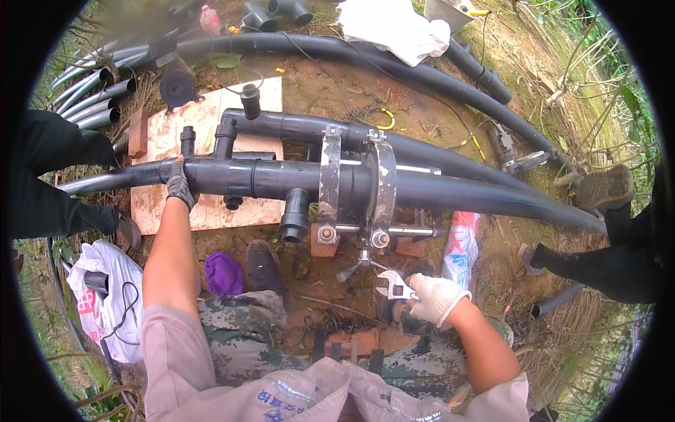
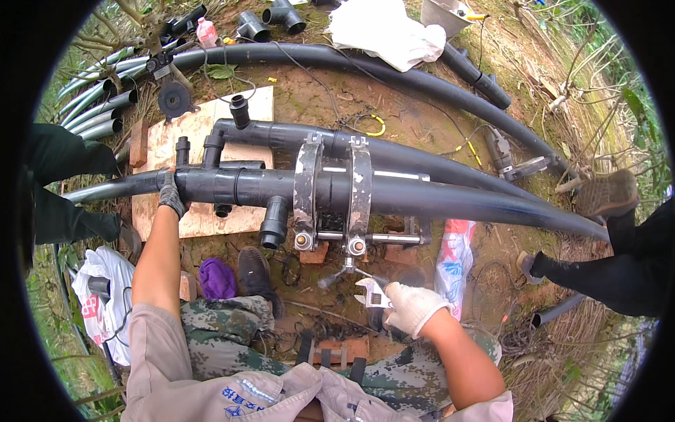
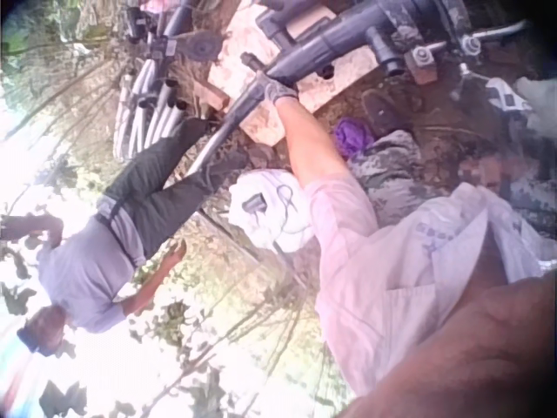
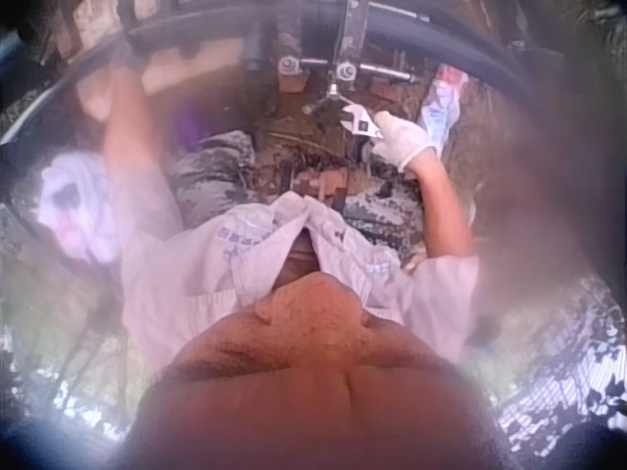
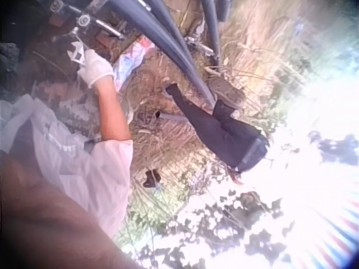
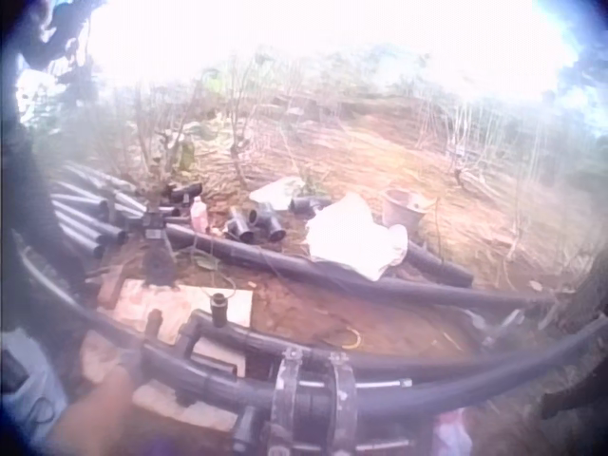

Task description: The person assembles black plastic pipes using a pipe clamp tool and wrench. They align pipe sections, secure them with the clamp, and tighten bolts to join the pieces together.

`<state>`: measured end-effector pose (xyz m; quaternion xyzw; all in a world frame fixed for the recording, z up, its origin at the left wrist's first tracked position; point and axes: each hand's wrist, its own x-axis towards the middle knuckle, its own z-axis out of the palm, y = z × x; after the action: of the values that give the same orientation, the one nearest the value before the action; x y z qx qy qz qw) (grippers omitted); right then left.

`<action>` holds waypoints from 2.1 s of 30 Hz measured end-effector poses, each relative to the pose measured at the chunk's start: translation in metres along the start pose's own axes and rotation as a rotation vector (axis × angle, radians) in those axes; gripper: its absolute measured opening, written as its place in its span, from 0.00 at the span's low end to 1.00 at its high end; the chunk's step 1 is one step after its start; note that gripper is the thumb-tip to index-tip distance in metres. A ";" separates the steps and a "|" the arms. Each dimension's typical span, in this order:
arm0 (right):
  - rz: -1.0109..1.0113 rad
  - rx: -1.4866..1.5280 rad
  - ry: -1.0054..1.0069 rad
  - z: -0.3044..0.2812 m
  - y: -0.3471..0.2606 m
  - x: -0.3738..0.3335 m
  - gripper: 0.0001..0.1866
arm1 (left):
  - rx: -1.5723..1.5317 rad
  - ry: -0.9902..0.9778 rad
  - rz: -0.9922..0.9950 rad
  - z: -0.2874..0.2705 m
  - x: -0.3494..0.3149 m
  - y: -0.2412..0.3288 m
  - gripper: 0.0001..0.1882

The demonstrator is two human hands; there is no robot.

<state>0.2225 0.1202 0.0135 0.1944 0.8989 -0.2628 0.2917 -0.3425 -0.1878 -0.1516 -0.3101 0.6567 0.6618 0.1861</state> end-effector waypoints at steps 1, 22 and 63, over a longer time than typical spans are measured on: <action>0.003 0.005 0.000 -0.001 0.000 0.000 0.19 | 0.001 -0.003 -0.017 0.002 0.001 0.000 0.43; 0.025 0.009 -0.044 -0.007 -0.005 -0.003 0.15 | -0.040 -0.051 -0.052 -0.001 0.008 0.000 0.37; 0.020 0.074 -0.093 -0.012 -0.003 -0.007 0.16 | 0.105 -0.084 -0.080 -0.008 0.043 0.001 0.45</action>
<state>0.2210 0.1240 0.0271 0.2017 0.8719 -0.3019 0.3285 -0.3731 -0.2029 -0.1786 -0.2979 0.6691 0.6310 0.2558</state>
